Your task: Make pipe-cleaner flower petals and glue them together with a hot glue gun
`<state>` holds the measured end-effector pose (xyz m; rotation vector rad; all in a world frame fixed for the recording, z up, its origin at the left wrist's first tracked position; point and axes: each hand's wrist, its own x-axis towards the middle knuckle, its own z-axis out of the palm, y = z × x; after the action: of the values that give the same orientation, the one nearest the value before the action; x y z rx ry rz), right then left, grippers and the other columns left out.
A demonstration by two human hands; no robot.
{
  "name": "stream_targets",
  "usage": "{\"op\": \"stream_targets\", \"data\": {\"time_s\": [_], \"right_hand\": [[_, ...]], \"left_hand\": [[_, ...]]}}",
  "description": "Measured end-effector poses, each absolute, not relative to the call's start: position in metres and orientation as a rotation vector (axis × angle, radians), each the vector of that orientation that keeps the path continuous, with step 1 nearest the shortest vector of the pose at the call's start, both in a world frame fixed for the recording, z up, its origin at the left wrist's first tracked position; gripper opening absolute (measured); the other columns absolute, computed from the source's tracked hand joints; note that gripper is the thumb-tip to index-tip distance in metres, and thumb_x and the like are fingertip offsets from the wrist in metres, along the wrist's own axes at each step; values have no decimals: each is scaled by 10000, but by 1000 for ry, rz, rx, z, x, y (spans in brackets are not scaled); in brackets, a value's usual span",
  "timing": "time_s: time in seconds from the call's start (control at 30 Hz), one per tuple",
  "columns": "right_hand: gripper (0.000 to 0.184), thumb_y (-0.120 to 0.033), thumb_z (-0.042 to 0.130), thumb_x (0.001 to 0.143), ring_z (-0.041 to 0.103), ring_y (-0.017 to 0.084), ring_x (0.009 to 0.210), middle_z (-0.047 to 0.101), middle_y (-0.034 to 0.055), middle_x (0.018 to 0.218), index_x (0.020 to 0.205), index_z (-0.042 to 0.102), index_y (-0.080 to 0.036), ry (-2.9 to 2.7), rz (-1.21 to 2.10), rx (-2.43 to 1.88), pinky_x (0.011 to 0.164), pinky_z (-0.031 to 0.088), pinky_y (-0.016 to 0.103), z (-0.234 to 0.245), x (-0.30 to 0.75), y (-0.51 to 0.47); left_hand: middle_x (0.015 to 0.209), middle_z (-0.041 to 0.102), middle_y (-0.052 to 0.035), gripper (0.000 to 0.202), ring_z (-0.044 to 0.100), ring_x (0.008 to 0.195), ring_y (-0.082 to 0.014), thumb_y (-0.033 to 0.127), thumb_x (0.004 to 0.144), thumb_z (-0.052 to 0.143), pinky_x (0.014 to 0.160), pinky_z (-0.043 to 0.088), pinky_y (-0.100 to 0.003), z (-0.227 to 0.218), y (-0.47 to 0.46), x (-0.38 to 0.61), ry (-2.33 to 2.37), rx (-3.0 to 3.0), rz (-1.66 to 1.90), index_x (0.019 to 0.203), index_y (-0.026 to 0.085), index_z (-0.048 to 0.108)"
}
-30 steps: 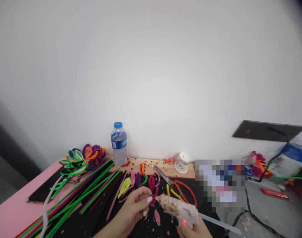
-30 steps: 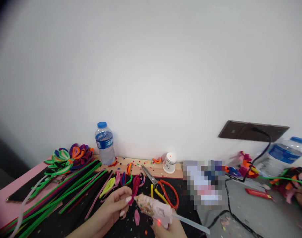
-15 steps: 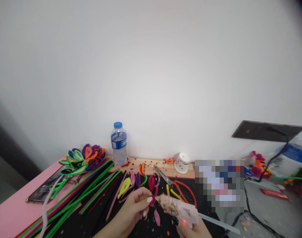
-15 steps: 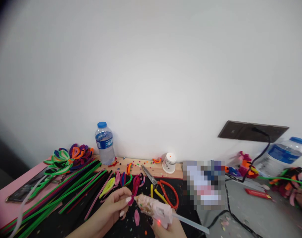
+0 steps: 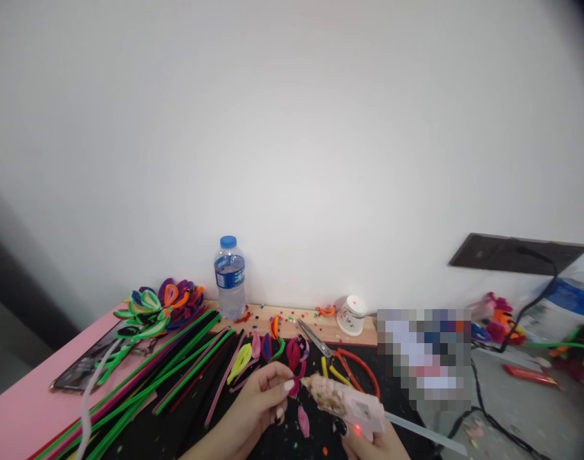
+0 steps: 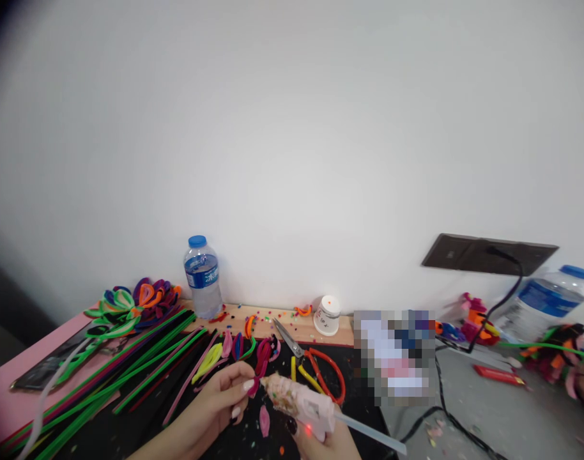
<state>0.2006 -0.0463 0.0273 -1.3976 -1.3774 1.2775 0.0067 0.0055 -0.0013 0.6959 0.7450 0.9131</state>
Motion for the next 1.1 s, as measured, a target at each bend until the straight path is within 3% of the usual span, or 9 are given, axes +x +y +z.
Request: {"op": "stream_targets", "data": {"time_s": [0.27,0.4,0.6,0.9,1.1], "right_hand": [[370,-410,679,650,517,153,509,564,19,539,892,682,-130,-1390,1233,-1366,504,466,244,29,204,-47],[399,-408,662,666,469,123,445,544,1,515,946,671,-124,-1381,1226,-1392,467,449,234,22,202,-47],[451,-461,643,663,515,138,488,626,55,647,957,668,-120,-1352,1213,-1393,509,478,254,11,203,-48],[505,-477,645,677,477,124,436,582,22,551,1020,645,-107,-1337,1240,-1400,449,443,238,9,206,-48],[493,-525,634,689,410,102,352,484,-20,422,968,658,-120,-1314,1318,-1403,369,386,207,16,208,-48]], "left_hand": [[567,472,64,296,342,426,-36,334,595,798,439,260,-195,-3,6,7,747,703,913,731,159,603],[554,462,68,291,338,423,-36,335,599,796,435,258,-191,-3,7,6,749,707,914,726,159,602],[556,452,71,273,339,425,-35,322,614,787,437,255,-192,-3,6,6,735,700,915,735,161,602],[567,467,67,280,345,426,-35,323,615,787,443,261,-193,-2,7,6,743,705,903,735,160,593],[520,448,78,285,346,418,-39,328,613,786,445,256,-193,-3,6,6,743,730,896,707,160,576]]}}
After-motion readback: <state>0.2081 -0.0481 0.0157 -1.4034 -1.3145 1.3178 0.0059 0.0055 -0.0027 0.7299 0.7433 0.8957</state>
